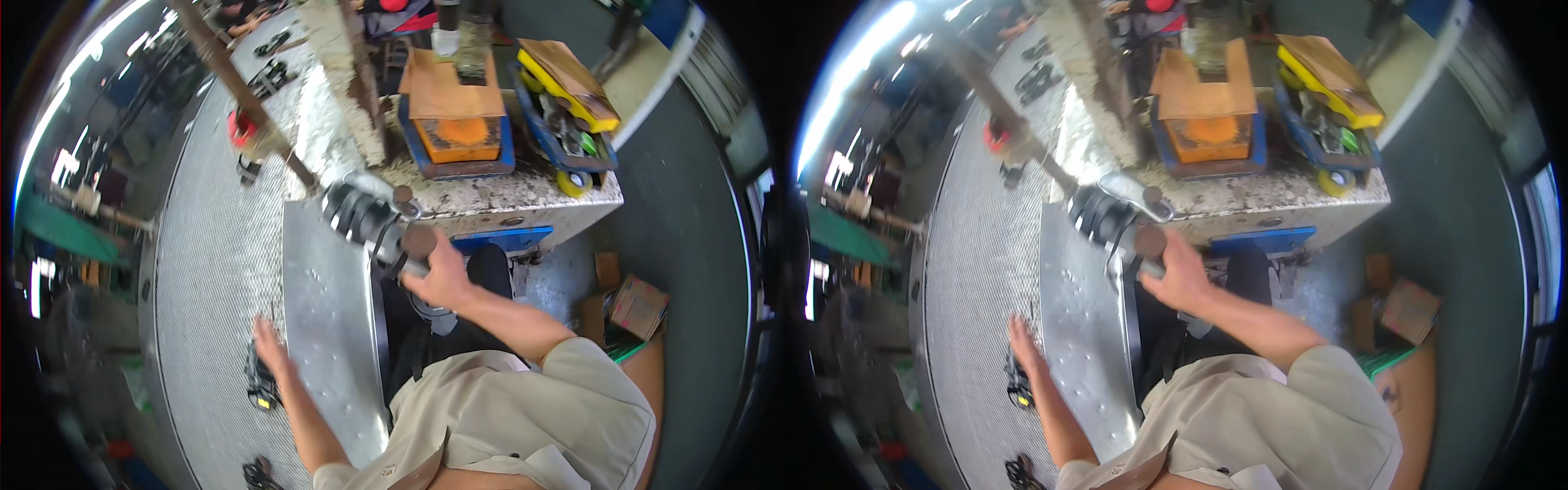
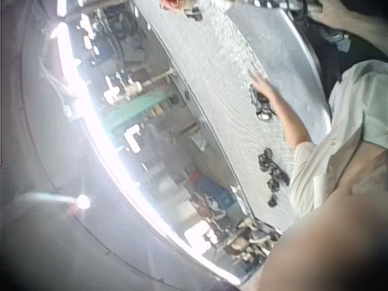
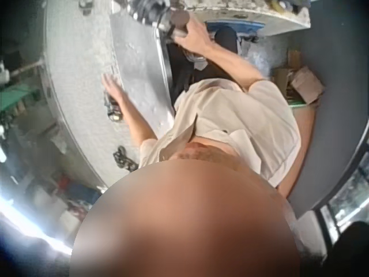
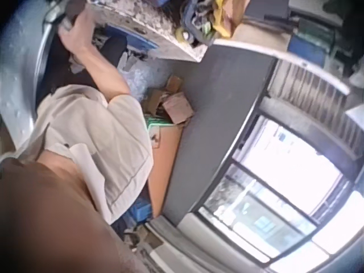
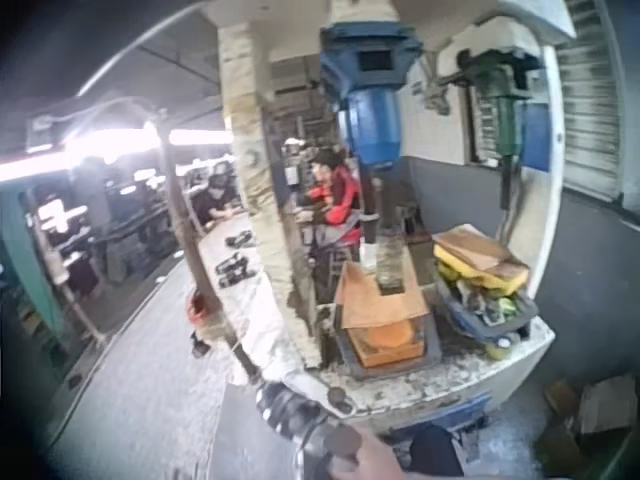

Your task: The recorder is attaching soles to sandal uppers using a press machine on a production line.

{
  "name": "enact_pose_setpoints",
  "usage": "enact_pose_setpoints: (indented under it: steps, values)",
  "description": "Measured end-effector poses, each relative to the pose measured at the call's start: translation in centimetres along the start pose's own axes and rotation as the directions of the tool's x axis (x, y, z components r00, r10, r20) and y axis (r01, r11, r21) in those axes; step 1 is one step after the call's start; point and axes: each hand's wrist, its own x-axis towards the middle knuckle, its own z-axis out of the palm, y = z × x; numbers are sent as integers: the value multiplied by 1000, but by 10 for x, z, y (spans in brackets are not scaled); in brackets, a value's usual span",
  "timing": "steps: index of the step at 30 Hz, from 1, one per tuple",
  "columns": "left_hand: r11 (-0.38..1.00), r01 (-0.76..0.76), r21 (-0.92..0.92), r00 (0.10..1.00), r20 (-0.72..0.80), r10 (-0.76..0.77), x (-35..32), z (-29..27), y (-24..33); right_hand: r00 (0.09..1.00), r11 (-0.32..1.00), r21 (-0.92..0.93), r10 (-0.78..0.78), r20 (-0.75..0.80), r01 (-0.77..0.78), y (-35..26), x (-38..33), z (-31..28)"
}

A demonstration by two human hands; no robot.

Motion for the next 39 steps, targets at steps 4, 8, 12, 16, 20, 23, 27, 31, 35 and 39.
enact_pose_setpoints:
  steps: [4, 8, 12, 16, 20, 23, 27, 31, 35, 39]
  values:
    - [381, 280, 881, 948, -316, 34, 42, -164, -53, 926, 979, -205, -84, -369, 7, 32, 83, -49]
    - [479, 398, 782, 907, -257, -334, 30, -242, -121, 867, 950, -296, -66, -494, -97, 83, 162, -57]
    - [360, 354, 863, 883, -182, -434, 61, -216, -118, 837, 849, -488, -109, -536, -202, 113, 202, -56]
    - [558, 556, 616, 761, -106, -640, 56, -196, -118, 822, 797, -568, -174, -542, -205, 116, 234, -53]
    - [658, 744, 115, 661, 12, -750, 54, -197, -93, 837, 806, -529, -78, -541, -267, 122, 240, -57]
    - [610, 793, -3, 609, 35, -792, 42, -225, -99, 860, 819, -497, -8, -511, -288, 117, 236, -60]
    - [696, 714, 74, 680, 164, -715, 38, -230, -115, 861, 835, -479, -12, -508, -271, 95, 241, -70]
    - [739, 561, 374, 798, -7, -602, 54, -221, -125, 825, 836, -475, -50, -563, -274, 84, 243, -77]
    - [451, 227, 863, 965, -135, -227, 70, -195, -137, 843, 828, -490, -39, -536, -273, 72, 240, -76]
    - [723, 287, 628, 954, -255, -157, 69, -180, -126, 845, 819, -529, -107, -524, -224, 73, 238, -75]
